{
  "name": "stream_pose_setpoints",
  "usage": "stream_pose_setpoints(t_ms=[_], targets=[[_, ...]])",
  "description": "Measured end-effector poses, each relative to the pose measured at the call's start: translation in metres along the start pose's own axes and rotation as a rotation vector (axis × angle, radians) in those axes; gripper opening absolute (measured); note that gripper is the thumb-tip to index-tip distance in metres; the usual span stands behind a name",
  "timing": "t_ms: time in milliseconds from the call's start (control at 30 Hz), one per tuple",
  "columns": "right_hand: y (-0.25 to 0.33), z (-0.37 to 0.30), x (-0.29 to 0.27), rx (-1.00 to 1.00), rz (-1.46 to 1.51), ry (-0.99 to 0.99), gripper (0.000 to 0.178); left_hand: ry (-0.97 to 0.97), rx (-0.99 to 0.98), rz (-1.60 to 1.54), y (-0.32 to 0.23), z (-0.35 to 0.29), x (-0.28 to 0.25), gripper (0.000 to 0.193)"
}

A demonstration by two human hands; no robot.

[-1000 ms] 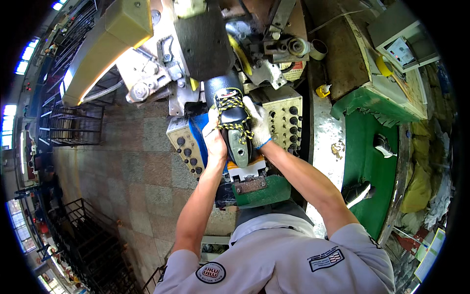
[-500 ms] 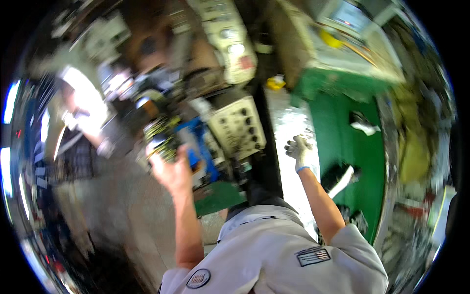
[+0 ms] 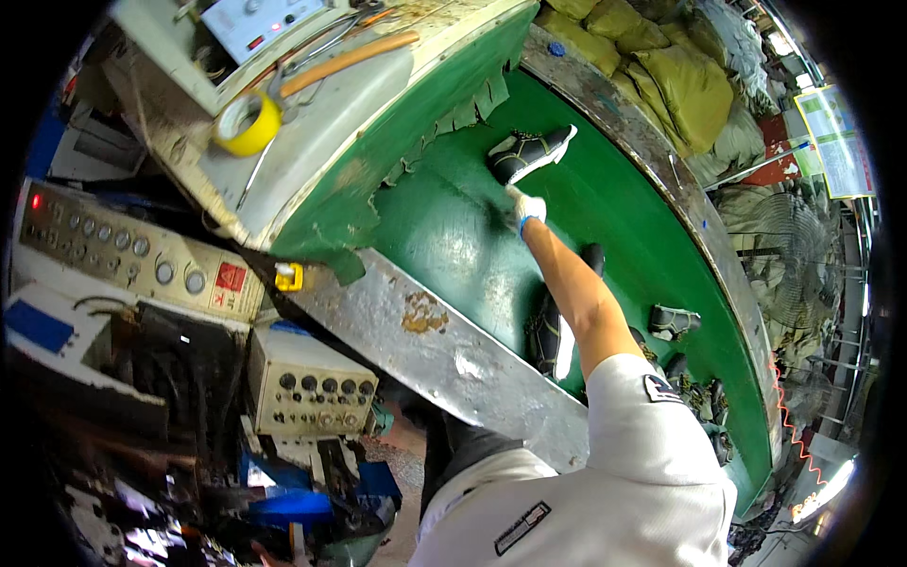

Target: The person picks up a shoe from a conveyor belt, aligns it on a lasting machine, and operates the machine to press and shape the shoe, repeating the process with another shoe.

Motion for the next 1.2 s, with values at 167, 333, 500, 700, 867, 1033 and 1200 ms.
stream_pose_setpoints(t_ms=[167, 333, 500, 700, 867, 1033, 1200], targets=[[0.061, 0.083, 0.036, -0.128, -0.029, -0.047, 0.086, -0.090, -0.128, 0.213, -0.013, -0.001, -0.015, 0.041], [0.051, 0.182, 0.007, -0.116, 0.083, -0.200, 0.095, 0.003, -0.108, 0.215, -0.013, 0.028, 0.052, 0.042], [0.041, 0.047, 0.025, 0.088, 0.707, 0.634, 0.035, -0.081, -0.187, 0.274, -0.004, 0.007, 0.004, 0.046], [-0.020, -0.275, -0.027, 0.331, 0.870, 1.207, 0.070, -0.101, -0.260, 0.098, -0.013, 0.001, -0.005, 0.046], [-0.070, -0.486, -0.003, 0.453, 0.572, 1.406, 0.064, 0.024, -0.296, -0.320, -0.023, 0.008, 0.000, 0.040], [-0.095, -0.641, 0.000, 0.369, 0.209, 1.744, 0.055, 0.072, -0.287, -0.285, -0.035, 0.013, -0.013, 0.042], [-0.136, -0.715, 0.005, 0.320, -0.011, 1.843, 0.053, 0.471, -0.294, -0.132, 0.006, 0.013, -0.074, 0.057]])
Point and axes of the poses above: each hand's wrist, its own z-axis towards the middle knuckle, its own x-axis out of the palm, y = z × x, the point moved 4 cm from there along z, towards the middle knuckle, and after that the axes turned 5 degrees about x, right-handed, at the moved point
